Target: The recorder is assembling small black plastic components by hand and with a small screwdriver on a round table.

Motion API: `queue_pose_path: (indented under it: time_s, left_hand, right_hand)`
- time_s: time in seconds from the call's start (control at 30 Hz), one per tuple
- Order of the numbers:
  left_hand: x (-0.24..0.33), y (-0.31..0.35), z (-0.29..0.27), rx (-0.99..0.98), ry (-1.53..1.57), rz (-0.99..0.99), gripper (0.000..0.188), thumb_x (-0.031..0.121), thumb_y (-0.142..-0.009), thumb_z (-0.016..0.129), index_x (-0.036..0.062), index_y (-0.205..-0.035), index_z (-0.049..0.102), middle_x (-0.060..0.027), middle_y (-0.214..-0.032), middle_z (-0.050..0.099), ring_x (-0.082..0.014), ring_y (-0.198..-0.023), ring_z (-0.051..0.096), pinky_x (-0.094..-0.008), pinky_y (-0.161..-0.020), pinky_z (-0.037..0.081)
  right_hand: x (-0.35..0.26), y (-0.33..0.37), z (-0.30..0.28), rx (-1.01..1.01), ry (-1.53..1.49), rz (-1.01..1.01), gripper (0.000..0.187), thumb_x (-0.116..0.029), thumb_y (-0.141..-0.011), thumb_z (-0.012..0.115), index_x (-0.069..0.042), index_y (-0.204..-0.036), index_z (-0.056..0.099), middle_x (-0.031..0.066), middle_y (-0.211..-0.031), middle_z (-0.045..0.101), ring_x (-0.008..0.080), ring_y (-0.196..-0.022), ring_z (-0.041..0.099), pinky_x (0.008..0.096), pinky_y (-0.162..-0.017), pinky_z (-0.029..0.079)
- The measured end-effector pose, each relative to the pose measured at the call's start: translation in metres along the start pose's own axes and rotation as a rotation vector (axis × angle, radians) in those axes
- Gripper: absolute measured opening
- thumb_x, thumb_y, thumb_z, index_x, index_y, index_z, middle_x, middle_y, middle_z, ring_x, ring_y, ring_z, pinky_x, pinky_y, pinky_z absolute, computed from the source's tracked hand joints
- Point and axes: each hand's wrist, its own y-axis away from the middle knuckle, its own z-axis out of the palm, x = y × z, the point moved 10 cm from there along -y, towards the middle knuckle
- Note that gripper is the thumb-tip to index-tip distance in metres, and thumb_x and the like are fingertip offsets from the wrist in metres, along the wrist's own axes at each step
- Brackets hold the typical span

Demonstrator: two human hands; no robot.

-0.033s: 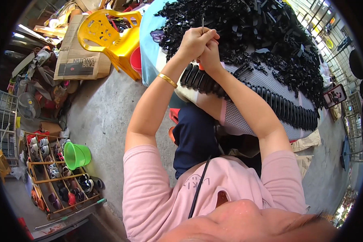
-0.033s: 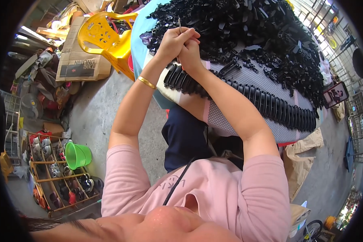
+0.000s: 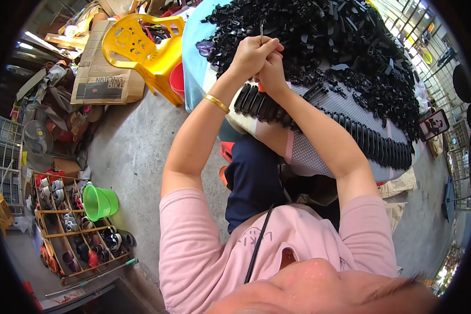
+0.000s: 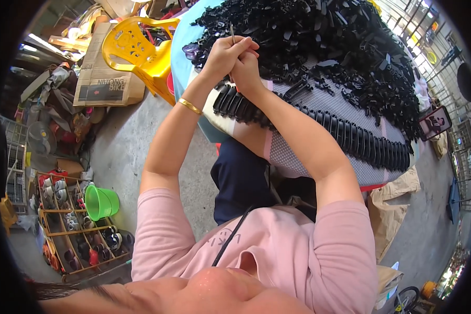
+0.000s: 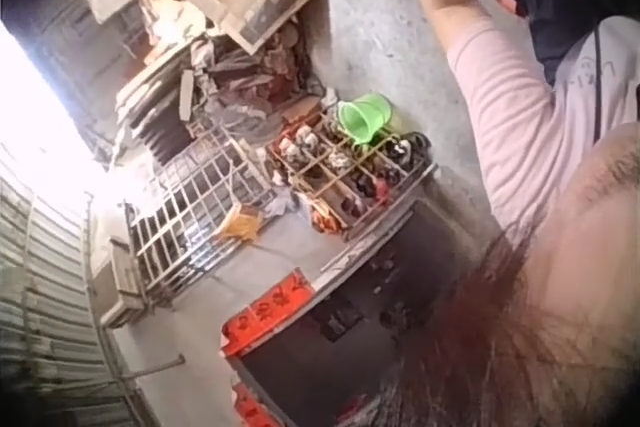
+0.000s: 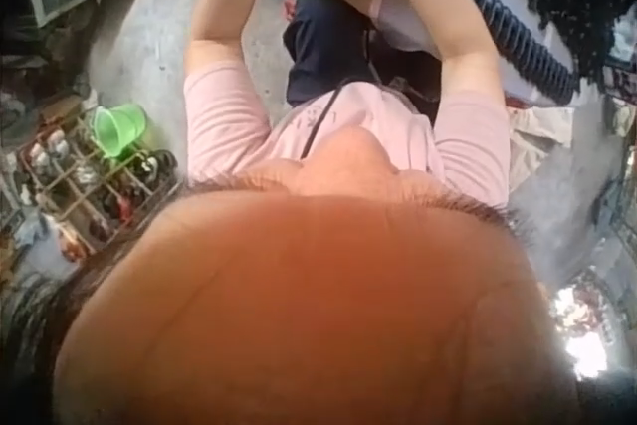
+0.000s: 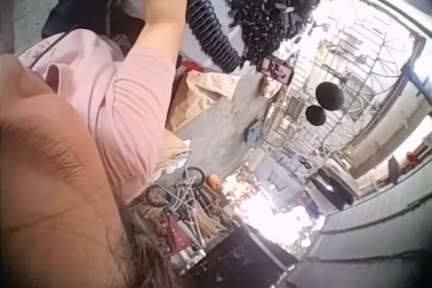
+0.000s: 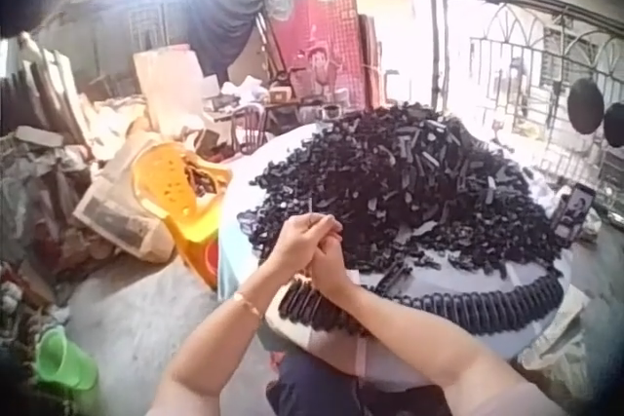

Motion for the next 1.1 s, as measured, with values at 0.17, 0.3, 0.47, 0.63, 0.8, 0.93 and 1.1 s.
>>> queue_pose_path:
  time_s: [0.17, 0.3, 0.47, 0.63, 0.8, 0.93, 1.1]
  left_hand:
    - [0.016, -0.002, -0.019, 0.031, -0.102, 0.113, 0.027, 0.024, -0.085, 0.054, 0.0002, -0.084, 0.068, -0.0078, -0.071, 0.066, -0.0117, -0.064, 0.062, -0.0238, -0.06, 0.049]
    - [0.01, 0.004, -0.017, 0.039, 0.095, 0.128, 0.028, 0.02, -0.087, 0.053, -0.0043, -0.082, 0.064, -0.0095, -0.073, 0.065, -0.0138, -0.067, 0.062, -0.0234, -0.062, 0.049]
    - [-0.006, 0.004, -0.02, 0.028, 0.021, 0.046, 0.027, 0.018, -0.089, 0.052, -0.0052, -0.085, 0.063, -0.0096, -0.077, 0.065, -0.0133, -0.069, 0.062, -0.0231, -0.066, 0.049]
    - [0.015, 0.002, -0.033, 0.024, -0.102, 0.101, 0.029, 0.021, -0.089, 0.051, -0.004, -0.086, 0.065, -0.0087, -0.075, 0.065, -0.0124, -0.069, 0.062, -0.0226, -0.066, 0.049]
    - [0.004, 0.008, -0.043, 0.05, 0.045, 0.09, 0.029, 0.019, -0.089, 0.05, -0.0062, -0.086, 0.062, -0.0113, -0.078, 0.064, -0.0154, -0.07, 0.062, -0.0244, -0.067, 0.049]
    - [0.002, 0.002, -0.032, 0.015, 0.07, 0.115, 0.026, 0.019, -0.087, 0.054, -0.0037, -0.083, 0.065, -0.0092, -0.074, 0.065, -0.0125, -0.067, 0.062, -0.0228, -0.063, 0.049]
    - [0.031, 0.015, -0.031, 0.012, 0.016, 0.219, 0.035, 0.025, -0.089, 0.053, -0.0002, -0.113, 0.055, -0.0099, -0.103, 0.061, -0.0127, -0.094, 0.055, -0.0251, -0.082, 0.043]
  right_hand:
    - [-0.011, -0.005, 0.02, -0.05, 0.026, -0.077, 0.027, -0.011, -0.085, 0.045, -0.004, -0.058, 0.047, 0.0015, -0.047, 0.046, 0.0088, -0.037, 0.045, 0.0211, -0.033, 0.032]
    - [0.004, -0.008, 0.014, -0.044, -0.01, -0.128, 0.025, -0.012, -0.087, 0.046, -0.005, -0.064, 0.049, -0.0003, -0.053, 0.048, 0.0073, -0.041, 0.045, 0.0207, -0.035, 0.032]
    - [-0.006, 0.0, 0.022, -0.02, 0.06, -0.107, 0.028, -0.014, -0.085, 0.045, -0.004, -0.059, 0.049, 0.0007, -0.048, 0.046, 0.0085, -0.036, 0.044, 0.0212, -0.032, 0.03]
    - [-0.003, -0.01, 0.034, -0.05, 0.005, -0.065, 0.027, -0.015, -0.084, 0.049, -0.004, -0.06, 0.05, 0.0003, -0.049, 0.047, 0.0082, -0.037, 0.045, 0.0213, -0.034, 0.032]
    - [0.019, -0.016, 0.035, -0.108, 0.113, -0.082, 0.026, -0.013, -0.084, 0.048, -0.004, -0.059, 0.051, 0.0007, -0.05, 0.048, 0.0078, -0.038, 0.045, 0.0207, -0.035, 0.033]
    - [0.019, -0.016, 0.033, -0.048, -0.014, -0.172, 0.027, -0.017, -0.087, 0.049, -0.001, -0.065, 0.052, 0.0006, -0.057, 0.052, 0.0075, -0.047, 0.05, 0.021, -0.04, 0.036]
    - [-0.002, -0.007, 0.025, -0.031, 0.331, -0.065, 0.025, -0.022, -0.084, 0.052, -0.001, -0.071, 0.056, 0.0019, -0.054, 0.051, 0.0079, -0.052, 0.053, 0.0245, -0.04, 0.04]
